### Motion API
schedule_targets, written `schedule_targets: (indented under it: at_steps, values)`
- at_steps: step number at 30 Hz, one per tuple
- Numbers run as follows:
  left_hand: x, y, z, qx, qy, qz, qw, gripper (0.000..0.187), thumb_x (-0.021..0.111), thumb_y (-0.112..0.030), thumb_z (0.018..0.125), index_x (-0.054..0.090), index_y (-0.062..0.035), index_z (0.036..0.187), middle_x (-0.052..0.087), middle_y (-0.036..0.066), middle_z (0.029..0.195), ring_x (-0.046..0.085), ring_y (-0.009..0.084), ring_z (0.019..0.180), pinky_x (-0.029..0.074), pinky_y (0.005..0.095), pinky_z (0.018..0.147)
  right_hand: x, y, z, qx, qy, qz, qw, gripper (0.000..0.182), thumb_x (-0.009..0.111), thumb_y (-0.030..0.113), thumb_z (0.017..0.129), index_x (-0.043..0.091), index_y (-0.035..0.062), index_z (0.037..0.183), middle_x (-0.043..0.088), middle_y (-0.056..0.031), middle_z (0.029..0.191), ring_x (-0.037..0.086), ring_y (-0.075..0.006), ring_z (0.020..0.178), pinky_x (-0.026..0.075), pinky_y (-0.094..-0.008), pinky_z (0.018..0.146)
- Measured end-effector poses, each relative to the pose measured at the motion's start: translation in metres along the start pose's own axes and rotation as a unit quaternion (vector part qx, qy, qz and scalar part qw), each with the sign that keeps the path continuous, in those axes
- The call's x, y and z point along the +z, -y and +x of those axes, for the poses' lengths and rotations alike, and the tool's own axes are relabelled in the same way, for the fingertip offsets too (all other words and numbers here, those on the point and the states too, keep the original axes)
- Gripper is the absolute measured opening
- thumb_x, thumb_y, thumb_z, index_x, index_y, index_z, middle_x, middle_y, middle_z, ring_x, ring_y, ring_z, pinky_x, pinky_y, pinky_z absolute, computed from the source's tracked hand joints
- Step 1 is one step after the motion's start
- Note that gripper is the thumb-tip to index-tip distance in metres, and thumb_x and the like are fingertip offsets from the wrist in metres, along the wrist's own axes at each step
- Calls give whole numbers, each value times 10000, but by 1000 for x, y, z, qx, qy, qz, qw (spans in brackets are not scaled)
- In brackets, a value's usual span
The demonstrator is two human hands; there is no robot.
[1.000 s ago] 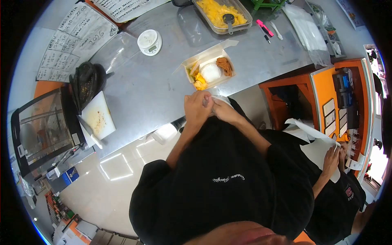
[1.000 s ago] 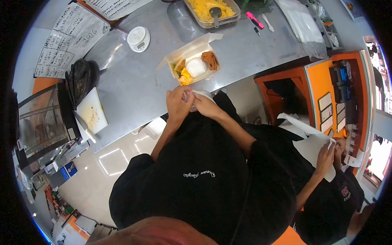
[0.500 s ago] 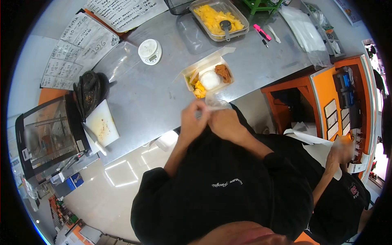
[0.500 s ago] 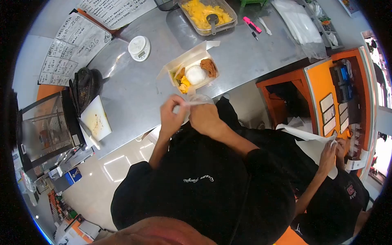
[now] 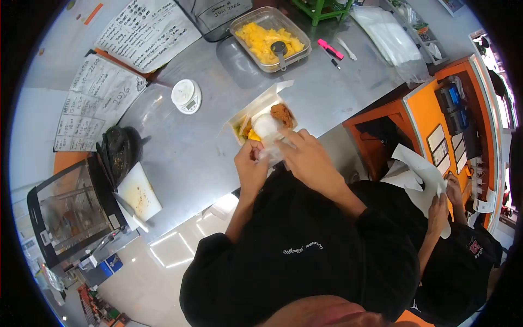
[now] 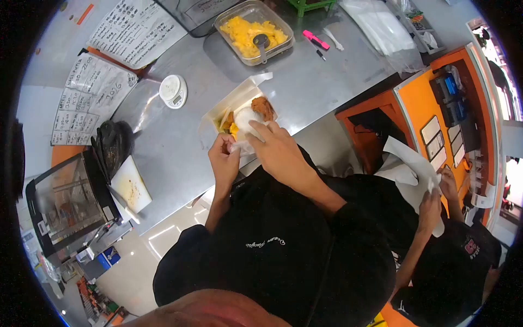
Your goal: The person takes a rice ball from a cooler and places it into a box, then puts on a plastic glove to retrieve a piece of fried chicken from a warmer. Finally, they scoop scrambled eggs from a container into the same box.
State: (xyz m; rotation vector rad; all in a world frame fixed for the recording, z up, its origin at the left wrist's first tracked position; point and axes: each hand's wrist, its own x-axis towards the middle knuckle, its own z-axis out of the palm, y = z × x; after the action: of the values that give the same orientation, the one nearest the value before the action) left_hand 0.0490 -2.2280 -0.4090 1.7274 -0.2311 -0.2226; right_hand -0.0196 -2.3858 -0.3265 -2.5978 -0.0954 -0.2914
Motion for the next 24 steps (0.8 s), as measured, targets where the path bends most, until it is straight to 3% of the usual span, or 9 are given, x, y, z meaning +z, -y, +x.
schedule_targets:
  at_steps: [5, 8, 10, 13, 14, 16, 18, 20, 24]
  values:
    - [35, -28, 19, 119, 80, 49, 988, 156, 642, 29, 781, 587, -20, 919, 528, 71, 757, 534, 149, 669, 446, 273, 632, 22, -60, 16, -2, 34, -36, 999, 137, 665, 57, 747, 690, 53, 882, 611, -108, 1144, 580, -296, 928, 481, -395, 714]
    - [36, -42, 31, 136, 120, 45, 982, 196, 623, 43, 817, 584, -6, 1003, 561, 92, 907, 583, 158, 768, 476, 273, 720, 48, -145, 40, 113, -24, 173, 978, 100, 654, 50, 760, 668, 44, 859, 635, -90, 904, 618, -233, 790, 488, -378, 662]
    - [29, -39, 32, 132, 102, 61, 984, 226, 621, 44, 825, 587, -2, 1044, 572, 102, 962, 596, 166, 802, 484, 280, 747, 36, -191, 72, 261, -137, 247, 923, 48, 638, 56, 791, 649, 38, 834, 608, -62, 746, 608, -165, 632, 478, -341, 593]
    - [6, -17, 29, 107, 32, 108, 988, 240, 617, 42, 831, 601, -5, 1066, 583, 110, 979, 592, 174, 807, 483, 291, 744, 38, -312, 129, 306, -261, 353, 845, 119, 638, 114, 844, 646, 26, 764, 599, -4, 607, 559, -90, 566, 423, -275, 526]
    - [-1, -8, 26, 80, 3, 108, 991, 229, 604, 48, 839, 599, -2, 1063, 583, 110, 982, 588, 172, 809, 480, 286, 745, 39, -354, 149, 343, -273, 265, 859, 131, 634, 132, 862, 667, 23, 799, 632, -6, 670, 588, -93, 609, 461, -276, 552]
    - [-14, 1, 17, 38, -51, 121, 991, 211, 580, 54, 856, 595, 1, 1060, 582, 110, 998, 580, 168, 819, 479, 280, 746, 51, -440, 194, 347, -368, 508, 697, 135, 611, 123, 870, 679, 25, 807, 642, -27, 704, 623, -124, 666, 513, -275, 609]
    - [-29, 6, 4, -5, -96, 139, 986, 192, 562, 37, 877, 587, -2, 1063, 579, 104, 1047, 569, 165, 845, 477, 278, 749, 49, -496, 236, 385, -413, 588, 579, 197, 577, 149, 896, 606, -4, 1017, 616, -131, 944, 636, -214, 823, 542, -344, 710]
    - [-37, 9, -14, -48, -143, 149, 977, 207, 543, 28, 891, 580, -14, 1090, 577, 86, 1074, 561, 151, 861, 468, 264, 760, 46, -525, 269, 402, -400, 620, 542, 369, 543, 175, 922, 533, -34, 1227, 590, -235, 1183, 649, -304, 981, 570, -414, 811]
    - [-36, 19, -39, -127, -195, 151, 961, 219, 523, 30, 900, 579, -24, 1105, 579, 69, 1083, 555, 133, 870, 463, 257, 768, 43, -527, 290, 372, -311, 675, 555, 611, 485, 290, 954, 286, -27, 1436, 388, -273, 1411, 506, -404, 1220, 479, -518, 989]
